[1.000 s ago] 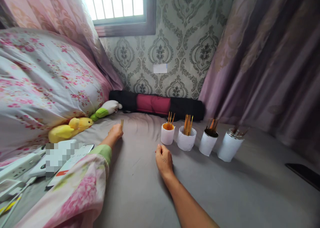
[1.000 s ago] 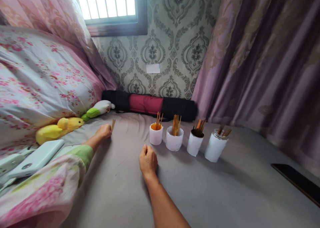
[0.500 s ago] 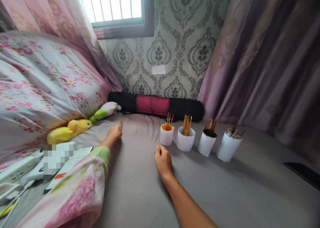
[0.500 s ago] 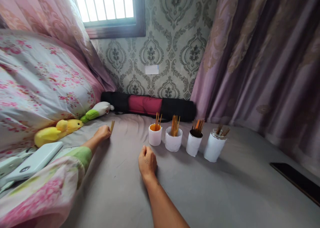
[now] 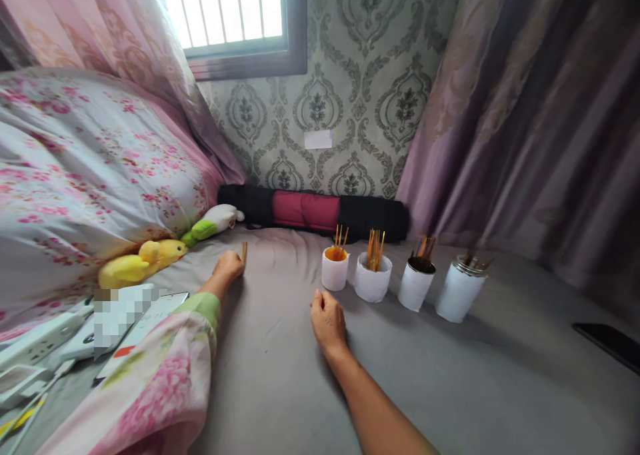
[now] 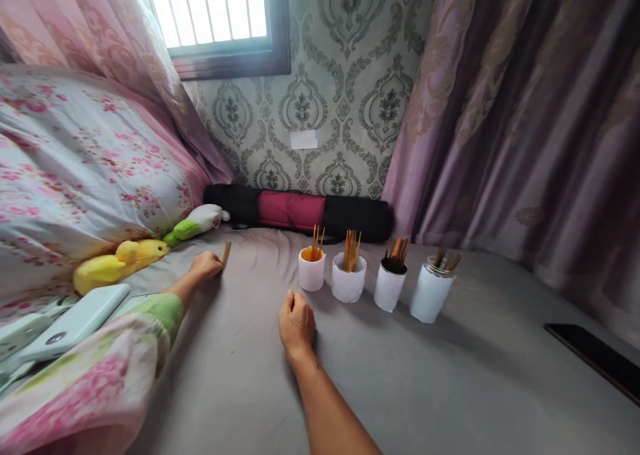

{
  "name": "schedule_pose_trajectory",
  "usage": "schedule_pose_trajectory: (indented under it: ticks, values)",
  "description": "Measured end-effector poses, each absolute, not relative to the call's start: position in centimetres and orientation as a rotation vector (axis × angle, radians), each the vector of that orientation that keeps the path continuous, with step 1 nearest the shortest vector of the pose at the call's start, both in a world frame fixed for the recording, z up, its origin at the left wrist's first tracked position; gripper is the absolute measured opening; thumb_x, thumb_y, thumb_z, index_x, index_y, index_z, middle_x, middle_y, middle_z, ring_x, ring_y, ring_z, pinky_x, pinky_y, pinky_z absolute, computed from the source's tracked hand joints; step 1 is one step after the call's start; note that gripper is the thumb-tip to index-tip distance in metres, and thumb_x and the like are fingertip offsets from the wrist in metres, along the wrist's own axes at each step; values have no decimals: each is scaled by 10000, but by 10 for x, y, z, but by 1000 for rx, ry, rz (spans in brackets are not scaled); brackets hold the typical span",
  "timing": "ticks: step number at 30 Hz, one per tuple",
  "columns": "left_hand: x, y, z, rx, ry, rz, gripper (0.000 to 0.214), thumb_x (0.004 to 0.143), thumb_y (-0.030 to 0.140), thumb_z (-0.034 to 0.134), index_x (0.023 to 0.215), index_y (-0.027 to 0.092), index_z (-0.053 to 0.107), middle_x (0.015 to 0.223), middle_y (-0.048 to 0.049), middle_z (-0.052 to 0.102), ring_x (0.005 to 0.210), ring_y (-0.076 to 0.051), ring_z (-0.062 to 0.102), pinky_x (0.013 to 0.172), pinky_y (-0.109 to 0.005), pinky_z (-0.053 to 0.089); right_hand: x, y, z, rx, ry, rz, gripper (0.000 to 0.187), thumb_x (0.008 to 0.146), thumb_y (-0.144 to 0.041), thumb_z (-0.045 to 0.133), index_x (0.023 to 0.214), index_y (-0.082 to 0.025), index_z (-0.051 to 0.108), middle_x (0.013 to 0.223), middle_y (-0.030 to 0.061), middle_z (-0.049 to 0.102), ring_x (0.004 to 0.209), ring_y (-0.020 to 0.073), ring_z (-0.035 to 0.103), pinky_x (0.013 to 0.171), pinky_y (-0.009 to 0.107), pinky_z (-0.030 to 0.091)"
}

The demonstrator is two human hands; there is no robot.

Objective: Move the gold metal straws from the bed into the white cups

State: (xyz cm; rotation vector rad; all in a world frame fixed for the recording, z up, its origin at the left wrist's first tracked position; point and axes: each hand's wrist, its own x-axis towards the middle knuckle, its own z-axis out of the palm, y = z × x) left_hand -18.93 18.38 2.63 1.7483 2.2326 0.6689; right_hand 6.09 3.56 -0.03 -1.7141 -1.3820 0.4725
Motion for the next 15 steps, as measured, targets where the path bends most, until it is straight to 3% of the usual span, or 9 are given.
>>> schedule_pose_trajectory:
  ticks: [5, 10, 15]
  values:
    - [-190, 185, 28, 1608, 2328, 616, 42, 576, 146, 568, 607, 129, 590, 689, -142, 620, 797, -276, 601, 659, -328, 451, 61, 36, 0, -1712, -1381, 475, 342, 845, -333, 307, 641, -195, 545, 664, 42, 635, 621, 135, 548, 548, 217, 309]
    - [-188, 180, 31, 1483, 2318, 622, 41, 591, 165, 538, 597, 148, 575, 578, -88, 594, 612, -221, 599, 527, -286, 455, 62, 35, 1, -1711, -1383, 481, 339, 844, -337, 308, 640, -195, 539, 661, 40, 630, 622, 134, 547, 556, 217, 314]
    - [-185, 177, 31, 1411, 2283, 713, 58, 597, 195, 545, 634, 155, 566, 579, -64, 592, 566, -188, 578, 457, -251, 438, 62, 36, 0, -1694, -1383, 478, 349, 842, -343, 302, 647, -193, 550, 649, 41, 625, 597, 134, 534, 549, 224, 310]
